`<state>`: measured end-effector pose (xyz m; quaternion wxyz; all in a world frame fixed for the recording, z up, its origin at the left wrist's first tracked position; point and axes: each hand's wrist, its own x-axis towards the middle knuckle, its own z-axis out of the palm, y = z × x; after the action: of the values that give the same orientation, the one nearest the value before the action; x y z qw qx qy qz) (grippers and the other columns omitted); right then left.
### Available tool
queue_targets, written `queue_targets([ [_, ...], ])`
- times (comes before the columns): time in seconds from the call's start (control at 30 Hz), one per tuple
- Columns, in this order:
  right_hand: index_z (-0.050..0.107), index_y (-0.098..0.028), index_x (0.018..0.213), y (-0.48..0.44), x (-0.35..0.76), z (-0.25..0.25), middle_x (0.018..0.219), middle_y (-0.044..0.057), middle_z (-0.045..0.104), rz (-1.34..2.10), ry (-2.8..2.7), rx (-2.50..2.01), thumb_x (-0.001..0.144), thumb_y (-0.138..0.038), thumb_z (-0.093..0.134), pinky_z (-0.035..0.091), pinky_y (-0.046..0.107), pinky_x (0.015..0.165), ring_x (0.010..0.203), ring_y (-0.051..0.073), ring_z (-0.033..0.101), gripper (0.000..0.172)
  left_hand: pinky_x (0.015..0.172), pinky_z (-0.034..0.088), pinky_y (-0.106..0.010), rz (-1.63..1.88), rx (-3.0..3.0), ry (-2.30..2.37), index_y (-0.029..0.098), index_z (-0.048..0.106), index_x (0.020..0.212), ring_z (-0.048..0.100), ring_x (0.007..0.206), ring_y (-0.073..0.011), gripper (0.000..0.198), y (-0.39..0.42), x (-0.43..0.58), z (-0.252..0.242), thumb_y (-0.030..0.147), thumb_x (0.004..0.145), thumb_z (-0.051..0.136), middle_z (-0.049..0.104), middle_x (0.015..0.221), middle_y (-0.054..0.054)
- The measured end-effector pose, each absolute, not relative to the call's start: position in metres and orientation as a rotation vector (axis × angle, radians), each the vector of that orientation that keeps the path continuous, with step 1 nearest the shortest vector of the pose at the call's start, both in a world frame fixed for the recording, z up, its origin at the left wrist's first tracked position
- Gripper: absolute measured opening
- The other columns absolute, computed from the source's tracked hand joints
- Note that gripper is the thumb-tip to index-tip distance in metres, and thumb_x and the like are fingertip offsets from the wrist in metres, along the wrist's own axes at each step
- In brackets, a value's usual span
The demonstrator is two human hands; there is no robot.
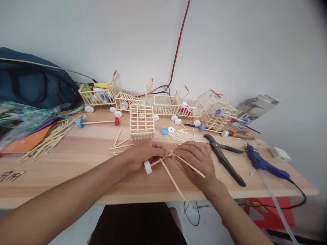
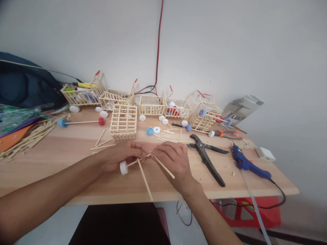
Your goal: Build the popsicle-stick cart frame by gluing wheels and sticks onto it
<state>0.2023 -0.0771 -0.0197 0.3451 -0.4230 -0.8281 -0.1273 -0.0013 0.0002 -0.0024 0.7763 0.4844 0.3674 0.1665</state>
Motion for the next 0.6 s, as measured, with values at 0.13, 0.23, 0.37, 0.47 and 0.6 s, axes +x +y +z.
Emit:
queue_targets([
  [0.13,0.066,-0.022,0.113,-0.076,0.205,-0.023,0.109,0.004,0.074,-0.319,-2.163,-1.107,0.088,-0.009,0.066,0.038,0.044,0.097,0.111,0.024,0.059,0.028,0.058,0.032,-0.021,0.364,1.021,0.777,0.012,0.073,0.064,0.047,0.061,-0.0088,0.014,0.0,-0.001,-0.002,0.021,0.054,0.075,0.062,0.061,-0.001],
  [0.23,0.065,-0.023,0.116,-0.076,0.206,-0.025,0.11,0.004,0.074,-0.333,-2.178,-1.12,0.088,-0.009,0.066,0.037,0.045,0.098,0.112,0.025,0.059,0.03,0.056,0.031,-0.021,0.36,1.019,0.809,0.012,0.071,0.061,0.046,0.058,-0.008,0.011,-0.001,0.0,0.001,0.02,0.054,0.074,0.061,0.059,0.0],
  [0.37,0.065,-0.025,0.116,-0.076,0.207,-0.024,0.113,0.004,0.073,-0.332,-2.189,-1.134,0.09,-0.01,0.063,0.037,0.045,0.098,0.112,0.025,0.058,0.03,0.054,0.031,-0.02,0.364,1.012,0.841,0.011,0.07,0.061,0.046,0.056,-0.0069,0.01,-0.002,0.0,0.006,0.017,0.055,0.074,0.061,0.059,0.0],
  [0.47,0.065,-0.025,0.116,-0.076,0.207,-0.024,0.113,0.004,0.072,-0.35,-2.197,-1.125,0.091,-0.011,0.062,0.036,0.045,0.098,0.112,0.025,0.057,0.028,0.051,0.029,-0.019,0.357,1.005,0.855,0.011,0.069,0.059,0.045,0.053,-0.0061,0.009,-0.003,0.001,0.01,0.016,0.055,0.074,0.06,0.056,0.0],
  [0.6,0.064,-0.024,0.114,-0.076,0.207,-0.025,0.111,0.004,0.073,-0.368,-2.193,-1.116,0.092,-0.011,0.059,0.035,0.045,0.096,0.111,0.025,0.057,0.026,0.051,0.031,-0.018,0.351,0.977,0.852,0.011,0.07,0.059,0.047,0.054,-0.0063,0.006,-0.003,0.0,0.011,0.014,0.056,0.074,0.061,0.057,0.0],
])
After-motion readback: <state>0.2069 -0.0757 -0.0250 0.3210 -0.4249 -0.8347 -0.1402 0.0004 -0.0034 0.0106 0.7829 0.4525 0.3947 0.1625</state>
